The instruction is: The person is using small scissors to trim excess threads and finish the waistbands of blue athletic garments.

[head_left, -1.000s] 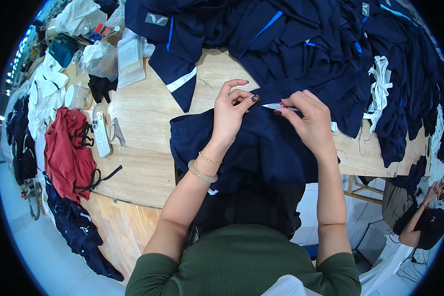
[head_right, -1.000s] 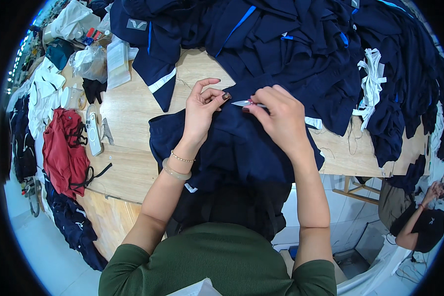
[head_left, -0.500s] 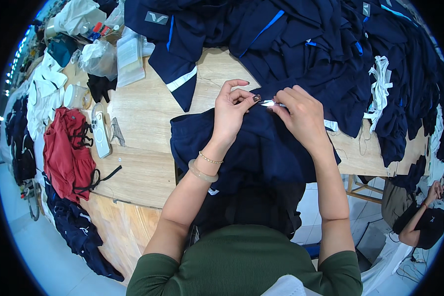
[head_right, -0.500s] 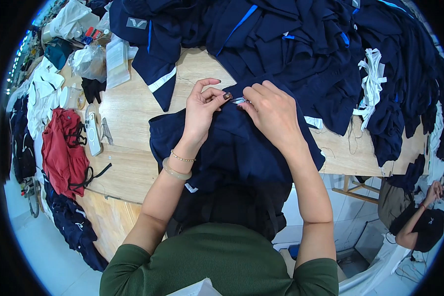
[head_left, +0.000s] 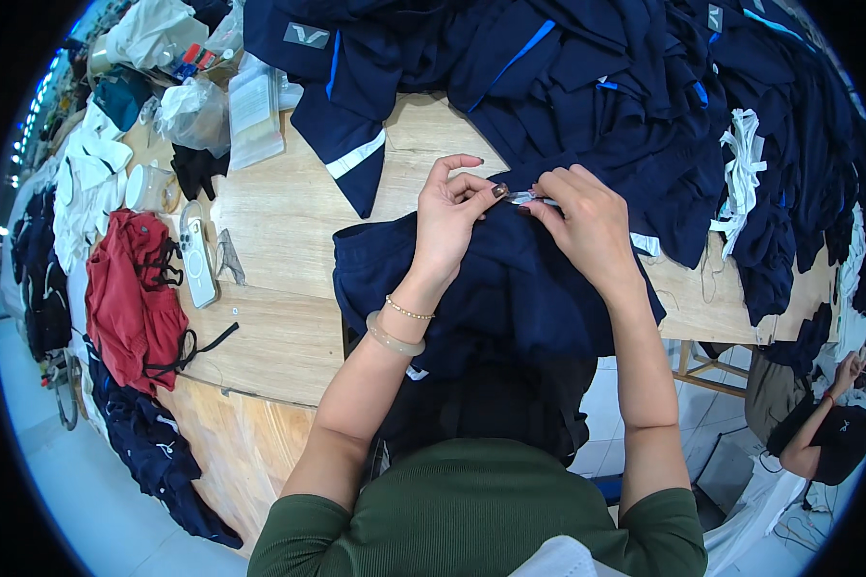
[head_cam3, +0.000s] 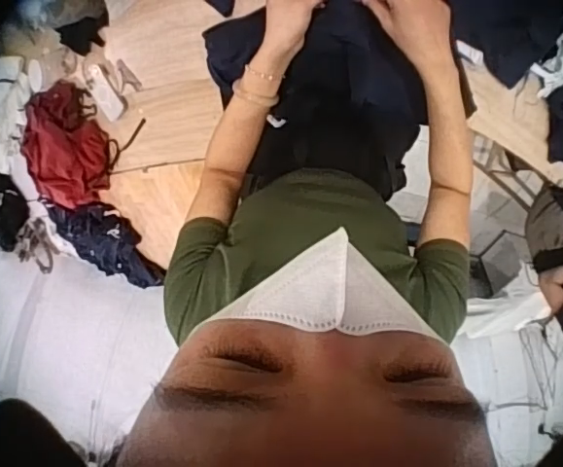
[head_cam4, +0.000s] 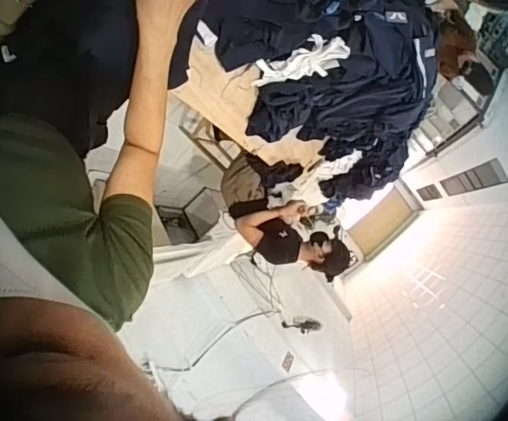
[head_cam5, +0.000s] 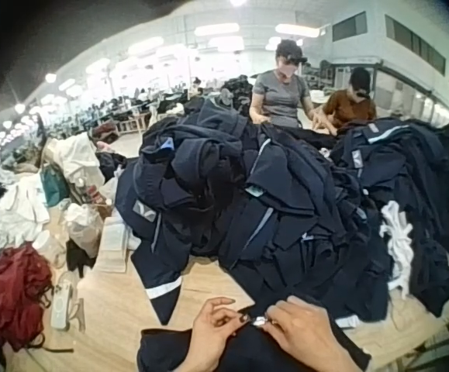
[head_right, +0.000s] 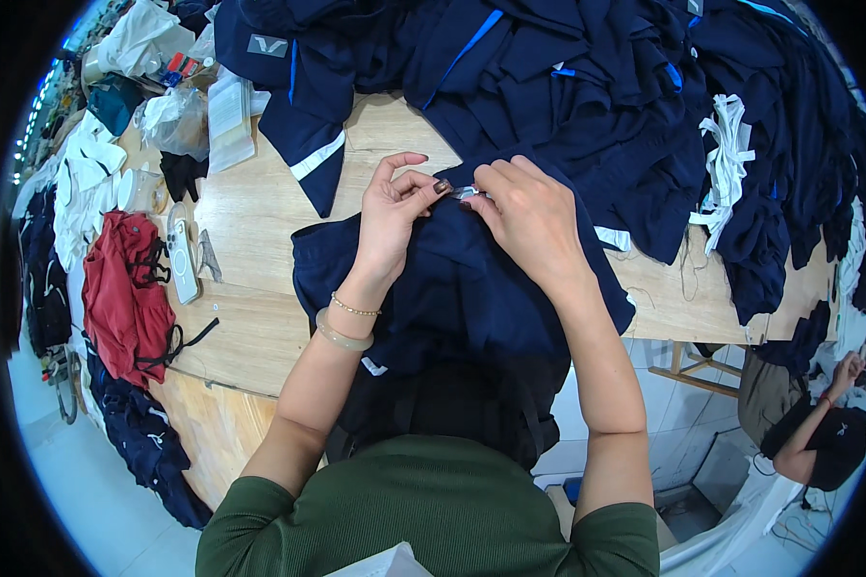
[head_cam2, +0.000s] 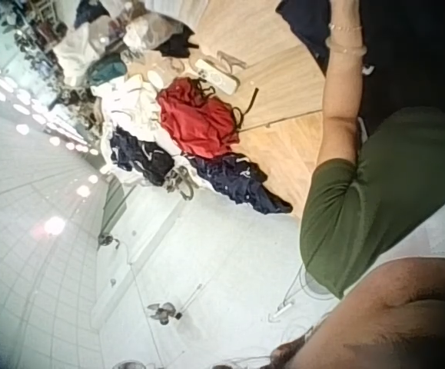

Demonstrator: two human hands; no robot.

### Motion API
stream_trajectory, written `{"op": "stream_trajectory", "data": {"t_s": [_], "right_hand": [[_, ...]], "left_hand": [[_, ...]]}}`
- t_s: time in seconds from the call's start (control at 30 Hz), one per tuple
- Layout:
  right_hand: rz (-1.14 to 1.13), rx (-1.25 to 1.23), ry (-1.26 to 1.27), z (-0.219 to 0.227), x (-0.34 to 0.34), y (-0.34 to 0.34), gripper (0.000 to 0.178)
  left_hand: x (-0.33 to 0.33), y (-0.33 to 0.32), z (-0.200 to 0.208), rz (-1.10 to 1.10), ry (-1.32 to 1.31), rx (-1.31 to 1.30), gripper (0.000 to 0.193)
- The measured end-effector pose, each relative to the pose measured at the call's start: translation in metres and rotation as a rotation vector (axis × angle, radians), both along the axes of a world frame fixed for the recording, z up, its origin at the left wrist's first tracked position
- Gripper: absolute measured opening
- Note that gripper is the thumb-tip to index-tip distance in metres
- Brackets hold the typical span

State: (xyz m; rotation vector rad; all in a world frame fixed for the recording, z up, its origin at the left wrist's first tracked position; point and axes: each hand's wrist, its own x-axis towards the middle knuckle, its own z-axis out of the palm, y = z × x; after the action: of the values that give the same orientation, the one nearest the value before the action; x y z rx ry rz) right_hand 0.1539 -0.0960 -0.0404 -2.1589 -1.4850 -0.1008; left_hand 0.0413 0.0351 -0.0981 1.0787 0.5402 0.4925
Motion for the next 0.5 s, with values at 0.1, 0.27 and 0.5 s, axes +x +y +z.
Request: {"op": "stream_trajectory", "data": {"t_s": [0.1,0.27,0.5], "right_hand": [[-0.023,0.021,0.067,-0.003,0.002,-0.001,0.016],[-0.251,0.265,0.586,-0.018,0.014,-0.013,0.016],[-0.261,0.382,0.831,-0.032,0.016,-0.02,0.018]], "left_hand": [[-0.005,0.002,0.002,0.02,-0.017,-0.021,0.034],[-0.013,0.019,0.021,0.555,0.14,0.931,0.055],[0.0,0.027,0.018,-0.053,0.199,1.061,0.024]]}}
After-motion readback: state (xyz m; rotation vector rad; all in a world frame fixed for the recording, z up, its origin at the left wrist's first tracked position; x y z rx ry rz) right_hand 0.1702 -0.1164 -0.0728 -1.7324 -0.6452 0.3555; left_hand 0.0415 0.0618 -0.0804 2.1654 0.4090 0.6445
